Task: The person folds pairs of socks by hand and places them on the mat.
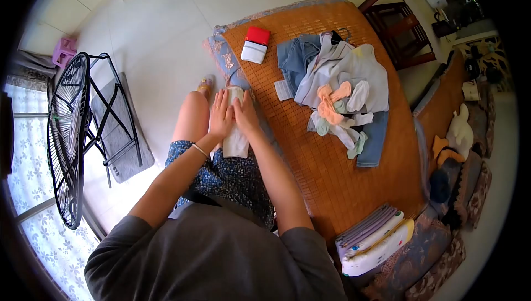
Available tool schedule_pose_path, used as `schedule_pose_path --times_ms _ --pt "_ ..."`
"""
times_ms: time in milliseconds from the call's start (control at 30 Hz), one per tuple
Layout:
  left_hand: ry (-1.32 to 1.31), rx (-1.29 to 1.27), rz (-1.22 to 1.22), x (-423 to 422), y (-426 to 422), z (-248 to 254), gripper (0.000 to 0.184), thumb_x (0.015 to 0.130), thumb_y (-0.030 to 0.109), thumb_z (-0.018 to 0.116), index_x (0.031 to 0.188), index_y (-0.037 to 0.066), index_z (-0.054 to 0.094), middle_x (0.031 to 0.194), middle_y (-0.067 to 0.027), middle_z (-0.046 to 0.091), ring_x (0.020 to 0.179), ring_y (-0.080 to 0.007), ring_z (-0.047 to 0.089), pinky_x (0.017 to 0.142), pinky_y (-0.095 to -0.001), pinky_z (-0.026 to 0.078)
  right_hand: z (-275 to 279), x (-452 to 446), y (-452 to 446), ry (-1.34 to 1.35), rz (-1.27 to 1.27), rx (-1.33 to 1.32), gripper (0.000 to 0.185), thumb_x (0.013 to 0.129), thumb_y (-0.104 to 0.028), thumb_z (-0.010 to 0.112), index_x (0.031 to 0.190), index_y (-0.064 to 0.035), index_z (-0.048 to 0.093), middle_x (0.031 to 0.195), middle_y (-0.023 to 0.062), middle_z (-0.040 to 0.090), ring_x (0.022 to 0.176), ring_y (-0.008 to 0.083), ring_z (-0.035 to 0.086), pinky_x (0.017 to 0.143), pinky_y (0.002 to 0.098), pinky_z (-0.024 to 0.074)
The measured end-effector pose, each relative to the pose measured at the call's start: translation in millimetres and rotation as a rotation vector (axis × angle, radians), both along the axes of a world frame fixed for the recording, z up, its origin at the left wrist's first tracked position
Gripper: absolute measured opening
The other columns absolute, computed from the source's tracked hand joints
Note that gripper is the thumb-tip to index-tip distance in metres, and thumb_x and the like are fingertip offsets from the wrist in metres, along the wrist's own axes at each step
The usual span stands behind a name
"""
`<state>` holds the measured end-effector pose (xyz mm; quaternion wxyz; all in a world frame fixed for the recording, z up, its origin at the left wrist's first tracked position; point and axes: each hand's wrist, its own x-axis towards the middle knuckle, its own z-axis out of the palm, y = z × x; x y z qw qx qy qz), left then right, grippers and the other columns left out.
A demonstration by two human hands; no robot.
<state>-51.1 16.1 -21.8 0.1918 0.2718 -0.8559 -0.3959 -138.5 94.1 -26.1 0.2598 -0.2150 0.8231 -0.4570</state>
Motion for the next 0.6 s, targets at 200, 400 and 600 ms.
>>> schedule_pose_path --times_ms 200,400,600 --pt "0.064 -0.014 -0.040 26.2 -5.5 31.0 0.050 0.091 0.013 0.046 0.139 0.002 0.039 0.147 -0.0197 0.033 0.138 -0.0366 0.027 0.113 -0.0447 0.021 55.1 16.2 31.6 0.287 0.006 -0.032 0.050 0.096 -0.024 0.044 0.135 0.0071 0.039 0.138 0.0280 0.042 0.129 0.0405 0.039 0.109 0.0431 0.0292" --pt "-0.062 -0.061 -0.211 55.4 47.3 43.2 0.048 0.093 0.015 0.045 0.140 0.007 0.040 0.149 -0.0121 0.034 0.139 -0.0320 0.028 0.112 -0.0488 0.017 60.9 70.6 56.5 0.578 0.096 0.022 0.043 0.090 -0.009 0.047 0.129 0.0081 0.045 0.132 0.0272 0.047 0.125 0.0400 0.044 0.106 0.0451 0.0337" --pt "-0.082 -0.042 -0.254 57.0 46.2 37.9 0.049 0.095 0.017 0.038 0.144 0.009 0.036 0.152 -0.0105 0.028 0.142 -0.0289 0.021 0.113 -0.0488 0.010 45.4 70.1 66.7 0.437 0.083 0.104 0.052 0.095 -0.018 0.039 0.140 0.0073 0.030 0.143 0.0258 0.035 0.132 0.0383 0.035 0.110 0.0421 0.0292"
